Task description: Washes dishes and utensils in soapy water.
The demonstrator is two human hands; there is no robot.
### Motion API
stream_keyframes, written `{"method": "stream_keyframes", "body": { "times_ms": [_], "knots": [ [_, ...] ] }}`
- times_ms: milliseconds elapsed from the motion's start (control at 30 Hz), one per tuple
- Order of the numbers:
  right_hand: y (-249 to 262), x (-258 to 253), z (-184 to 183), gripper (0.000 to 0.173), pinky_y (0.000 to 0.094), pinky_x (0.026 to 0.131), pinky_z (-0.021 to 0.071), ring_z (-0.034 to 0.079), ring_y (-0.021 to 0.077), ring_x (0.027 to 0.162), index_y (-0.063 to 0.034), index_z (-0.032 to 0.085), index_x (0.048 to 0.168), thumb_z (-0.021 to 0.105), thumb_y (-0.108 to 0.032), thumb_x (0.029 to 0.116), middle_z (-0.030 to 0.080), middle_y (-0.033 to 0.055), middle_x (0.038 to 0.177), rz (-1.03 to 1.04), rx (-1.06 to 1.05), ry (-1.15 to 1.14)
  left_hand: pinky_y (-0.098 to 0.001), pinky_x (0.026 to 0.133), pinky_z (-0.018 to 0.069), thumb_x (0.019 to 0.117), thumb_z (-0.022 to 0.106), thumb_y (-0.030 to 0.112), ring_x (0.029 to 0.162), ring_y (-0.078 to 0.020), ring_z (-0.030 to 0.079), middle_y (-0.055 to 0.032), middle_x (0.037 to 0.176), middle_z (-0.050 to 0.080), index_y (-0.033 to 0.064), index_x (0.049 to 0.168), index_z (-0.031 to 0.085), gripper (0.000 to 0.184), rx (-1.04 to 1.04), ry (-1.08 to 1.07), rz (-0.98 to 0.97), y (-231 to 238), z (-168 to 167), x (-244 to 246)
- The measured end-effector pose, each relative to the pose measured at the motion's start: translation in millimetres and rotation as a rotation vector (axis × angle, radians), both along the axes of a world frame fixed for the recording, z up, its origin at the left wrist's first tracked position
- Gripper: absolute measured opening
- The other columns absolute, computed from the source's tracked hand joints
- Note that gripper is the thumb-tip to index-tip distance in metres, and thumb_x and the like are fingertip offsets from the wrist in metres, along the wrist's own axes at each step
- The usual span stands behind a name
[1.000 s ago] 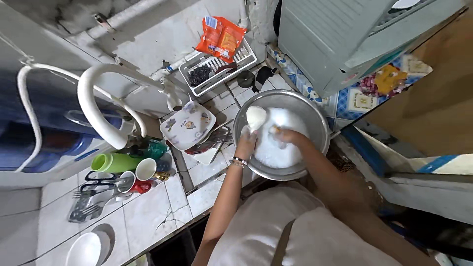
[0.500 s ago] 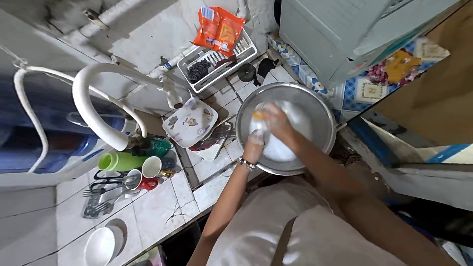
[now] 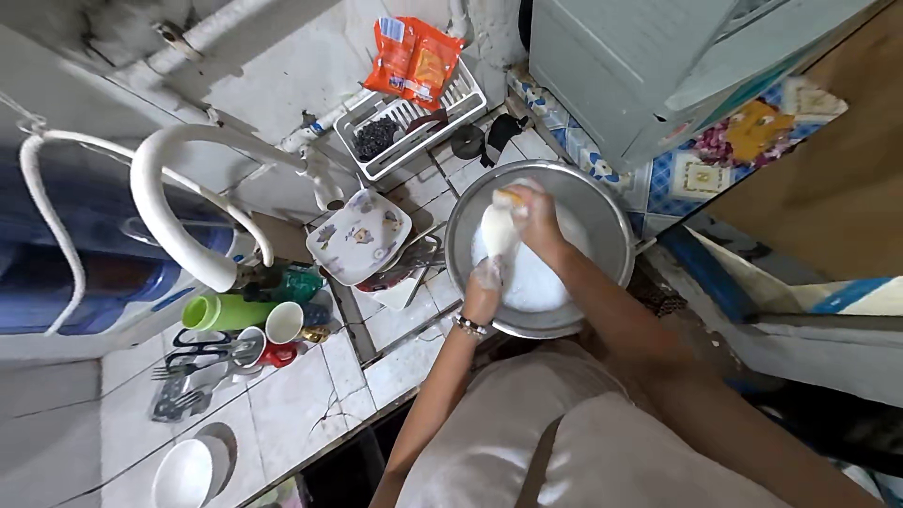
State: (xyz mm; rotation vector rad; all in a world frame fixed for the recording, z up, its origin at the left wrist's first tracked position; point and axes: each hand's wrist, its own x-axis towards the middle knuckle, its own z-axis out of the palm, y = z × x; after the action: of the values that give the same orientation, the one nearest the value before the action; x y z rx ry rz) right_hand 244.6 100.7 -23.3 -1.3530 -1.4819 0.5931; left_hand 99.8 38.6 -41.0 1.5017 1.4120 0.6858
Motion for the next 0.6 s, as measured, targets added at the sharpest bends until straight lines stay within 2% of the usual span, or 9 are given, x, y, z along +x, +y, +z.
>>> {"method": "stream_keyframes", "body": {
  "times_ms": [67, 133, 233, 300, 367, 433, 467, 533, 600],
  "knots": [
    [-21.8, -12.3, -7.0, 0.029, 0.0476, 0.099, 0.0549, 0.067, 0.0358, 0.112, 0.0116, 0.069, 0.113, 0.065, 0.014, 0.0846, 0.067, 0.0279, 0.121, 0.046, 0.056, 0.066, -0.0229, 0.06, 0.0467, 0.1087, 0.036, 0.014, 0.061, -0.0049, 0.05, -0.0003, 0.073, 0.052, -0.0034, 0.097, 0.062, 0.034, -0.019, -0.091, 0.086, 4.1, -2.2, -0.2],
    [-44.6, -32.7, -17.9, 0.025, 0.0461, 0.099, 0.0555, 0.067, 0.0348, 0.113, 0.0119, 0.071, 0.106, 0.067, 0.013, 0.0812, 0.067, 0.0276, 0.119, 0.112, 0.115, 0.133, -0.0236, 0.056, 0.0459, 0.1089, 0.034, 0.011, 0.056, -0.0055, 0.048, 0.0006, 0.068, 0.051, -0.0025, 0.095, 0.061, 0.033, -0.059, -0.152, 0.16, 5.9, 3.0, -1.7],
    [-39.4, -31.1, -10.5, 0.023, 0.0457, 0.098, 0.0559, 0.068, 0.0351, 0.11, 0.0111, 0.073, 0.105, 0.067, 0.012, 0.0827, 0.068, 0.0274, 0.117, 0.112, 0.125, 0.101, -0.0187, 0.042, 0.0406, 0.1084, 0.029, 0.016, 0.042, -0.0026, 0.044, 0.0061, 0.054, 0.048, 0.0097, 0.077, 0.052, 0.039, -0.096, -0.293, 0.17, 6.4, 1.1, 0.7],
    [-18.6, -14.1, 4.4, 0.026, 0.0491, 0.097, 0.0551, 0.068, 0.0387, 0.108, 0.0131, 0.071, 0.108, 0.065, 0.013, 0.0831, 0.068, 0.0306, 0.116, 0.054, 0.09, 0.054, -0.0195, 0.041, 0.0382, 0.1087, 0.025, 0.021, 0.042, -0.0039, 0.042, 0.0064, 0.054, 0.046, 0.0128, 0.075, 0.049, 0.042, -0.15, -0.347, 0.101, -4.3, -3.2, 1.3],
    [-10.2, -5.6, 12.6, 0.026, 0.0488, 0.095, 0.0555, 0.068, 0.0372, 0.106, 0.0122, 0.07, 0.109, 0.064, 0.012, 0.0843, 0.068, 0.029, 0.114, 0.046, 0.08, 0.041, -0.0179, 0.039, 0.0374, 0.1083, 0.022, 0.022, 0.04, -0.0024, 0.041, 0.0078, 0.053, 0.046, 0.0143, 0.074, 0.048, 0.043, -0.15, -0.434, 0.088, -11.9, -7.1, 4.3],
    [-28.9, -17.5, 9.5, 0.029, 0.0475, 0.096, 0.0556, 0.067, 0.0347, 0.108, 0.0111, 0.069, 0.111, 0.067, 0.011, 0.0825, 0.067, 0.027, 0.116, 0.109, 0.084, 0.093, -0.0165, 0.038, 0.0377, 0.1092, 0.022, 0.023, 0.039, -0.0007, 0.042, 0.009, 0.051, 0.046, 0.0151, 0.074, 0.048, 0.044, -0.131, -0.521, 0.152, -7.6, -5.1, 6.1],
    [-42.2, -27.5, 1.3, 0.029, 0.0468, 0.096, 0.056, 0.067, 0.0333, 0.108, 0.0104, 0.07, 0.11, 0.068, 0.01, 0.081, 0.068, 0.026, 0.117, 0.156, 0.068, 0.144, -0.0167, 0.039, 0.0392, 0.1087, 0.026, 0.02, 0.04, -0.0002, 0.044, 0.0088, 0.051, 0.049, 0.014, 0.076, 0.051, 0.041, -0.103, -0.54, 0.212, -4.2, -3.6, 5.6],
    [-64.8, -41.1, -14.4, 0.024, 0.0444, 0.094, 0.0568, 0.068, 0.031, 0.106, 0.0108, 0.071, 0.107, 0.067, 0.008, 0.0841, 0.069, 0.0251, 0.113, 0.222, 0.011, 0.232, -0.0182, 0.045, 0.0459, 0.1, 0.036, 0.006, 0.046, -0.0005, 0.051, 0.008, 0.057, 0.055, 0.0112, 0.086, 0.056, 0.025, -0.053, -0.542, 0.282, 2.3, -3.6, -1.2],
    [-70.6, -31.1, -9.2, 0.024, 0.0411, 0.093, 0.0567, 0.068, 0.0272, 0.103, 0.012, 0.068, 0.111, 0.064, 0.008, 0.0879, 0.068, 0.0235, 0.111, 0.236, -0.138, 0.289, -0.0177, 0.044, 0.0432, 0.106, 0.03, 0.013, 0.045, -0.0008, 0.047, 0.0081, 0.056, 0.051, 0.0104, 0.086, 0.054, 0.031, -0.026, -0.507, 0.274, 8.2, -0.7, -3.2]
  ]
}}
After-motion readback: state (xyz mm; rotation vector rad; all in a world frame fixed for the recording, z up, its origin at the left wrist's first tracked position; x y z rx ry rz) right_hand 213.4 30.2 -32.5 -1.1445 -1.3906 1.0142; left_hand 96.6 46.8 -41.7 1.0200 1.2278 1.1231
